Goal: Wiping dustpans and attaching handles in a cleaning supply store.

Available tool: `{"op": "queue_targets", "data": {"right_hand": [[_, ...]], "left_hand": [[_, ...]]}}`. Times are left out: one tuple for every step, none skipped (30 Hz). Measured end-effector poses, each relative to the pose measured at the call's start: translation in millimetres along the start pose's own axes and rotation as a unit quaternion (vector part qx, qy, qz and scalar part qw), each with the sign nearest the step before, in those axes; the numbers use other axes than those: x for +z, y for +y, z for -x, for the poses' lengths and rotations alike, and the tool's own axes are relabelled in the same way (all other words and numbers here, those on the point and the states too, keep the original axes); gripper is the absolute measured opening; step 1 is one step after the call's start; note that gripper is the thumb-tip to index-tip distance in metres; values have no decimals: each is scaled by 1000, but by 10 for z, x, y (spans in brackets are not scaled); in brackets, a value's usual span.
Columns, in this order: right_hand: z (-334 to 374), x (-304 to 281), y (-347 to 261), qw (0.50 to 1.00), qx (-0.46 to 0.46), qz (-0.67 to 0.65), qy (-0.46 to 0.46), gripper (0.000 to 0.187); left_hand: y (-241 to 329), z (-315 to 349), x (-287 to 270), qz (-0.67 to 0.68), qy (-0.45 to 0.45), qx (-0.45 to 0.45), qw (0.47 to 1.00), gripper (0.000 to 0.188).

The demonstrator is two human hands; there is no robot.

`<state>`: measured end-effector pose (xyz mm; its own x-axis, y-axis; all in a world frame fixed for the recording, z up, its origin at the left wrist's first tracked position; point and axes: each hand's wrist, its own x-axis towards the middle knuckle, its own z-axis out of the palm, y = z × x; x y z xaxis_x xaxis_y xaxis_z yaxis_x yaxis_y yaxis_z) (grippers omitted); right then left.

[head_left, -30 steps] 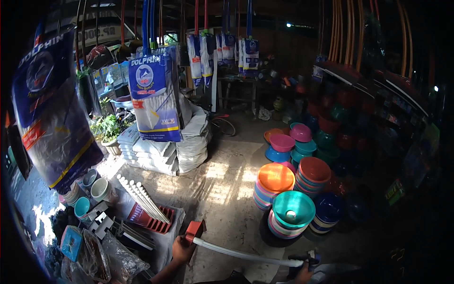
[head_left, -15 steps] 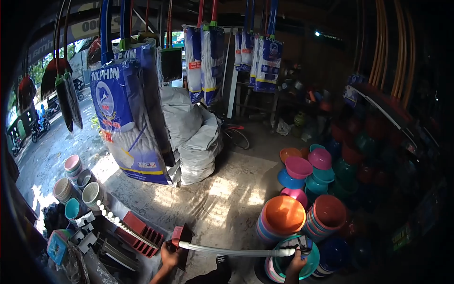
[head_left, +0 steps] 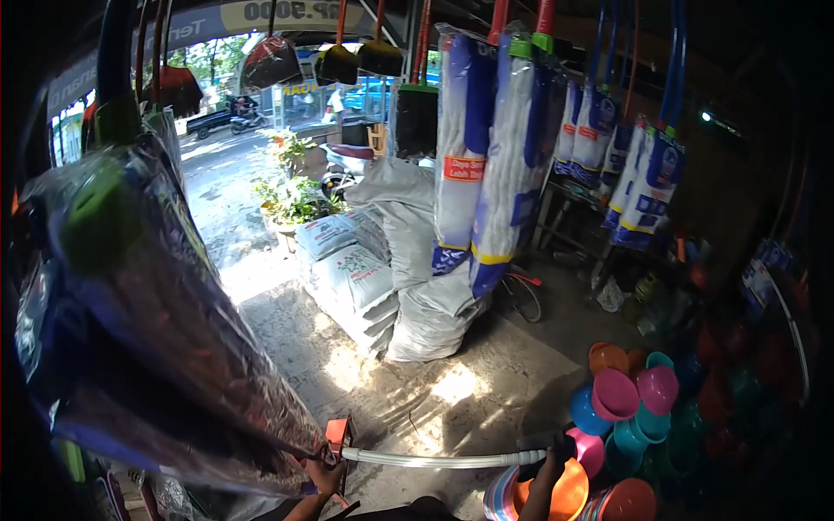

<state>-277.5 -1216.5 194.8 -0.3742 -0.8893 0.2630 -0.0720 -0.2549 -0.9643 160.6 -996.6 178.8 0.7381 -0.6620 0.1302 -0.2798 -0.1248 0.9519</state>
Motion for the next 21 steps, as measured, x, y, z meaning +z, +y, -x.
{"op": "queue_targets", "data": {"right_hand": [[-342,-208,762,998,-66,0,-21,51],[-406,280,627,996,-33,-48,-70,46],[-489,409,824,993,-31,-51,-99,46],[-600,563,1014,992,-11,-55,-117,47],[-778,723,1236,990,7,-57,-133,47],[-1001,981,1404,986,25,-60,-153,48],[-1240,1288,1569,982,42,-62,-174,49],[-1418,1539,1709,979,60,-58,-187,50],[-1558,1886,1819,973,81,-56,-207,51],[-1727,2175,1903,971,96,-53,-213,52],[-1895,2506,1961,968,112,-49,-221,53],[-2081,2838,1983,965,127,-43,-226,54],[-2297,3132,1974,964,140,-36,-225,55],[-2530,3446,1899,962,151,-28,-224,56],[-2351,3790,1786,945,144,-169,-240,59],[-1594,4335,1102,924,216,-140,-282,57],[-1372,4597,507,908,227,-160,-315,56],[-1276,4787,188,894,234,-185,-334,56],[-1394,4972,195,883,287,-164,-334,53],[-1553,5192,375,870,284,-199,-350,49],[-1450,5379,315,862,285,-205,-365,48]], "left_hand": [[52,-53,112,-77,9,71,994,69],[-35,-7,5,-98,54,48,993,69],[-66,-41,64,-101,43,10,994,60],[-98,-45,96,-101,34,-30,994,51],[-6,-62,114,-137,34,-66,988,40],[57,-77,148,-134,63,-83,985,40],[107,-87,188,-138,99,-93,981,43],[142,-94,222,-141,125,-103,977,46],[288,-73,236,-156,174,-115,965,51],[178,-107,286,-139,195,-127,962,57],[137,-166,328,-145,221,-111,958,61],[144,-242,366,-151,245,-93,953,64],[206,-344,405,-165,257,-89,948,66],[196,-439,445,-149,279,-81,945,66],[232,-468,438,-148,302,-103,936,65],[276,-280,291,-169,359,-148,906,64],[443,-342,240,-131,370,-182,901,63],[244,-403,285,-110,404,-155,895,63],[163,-529,315,-122,412,-131,894,64],[84,-669,332,-136,419,-105,892,64],[72,-734,299,-157,427,-98,885,64]]}}
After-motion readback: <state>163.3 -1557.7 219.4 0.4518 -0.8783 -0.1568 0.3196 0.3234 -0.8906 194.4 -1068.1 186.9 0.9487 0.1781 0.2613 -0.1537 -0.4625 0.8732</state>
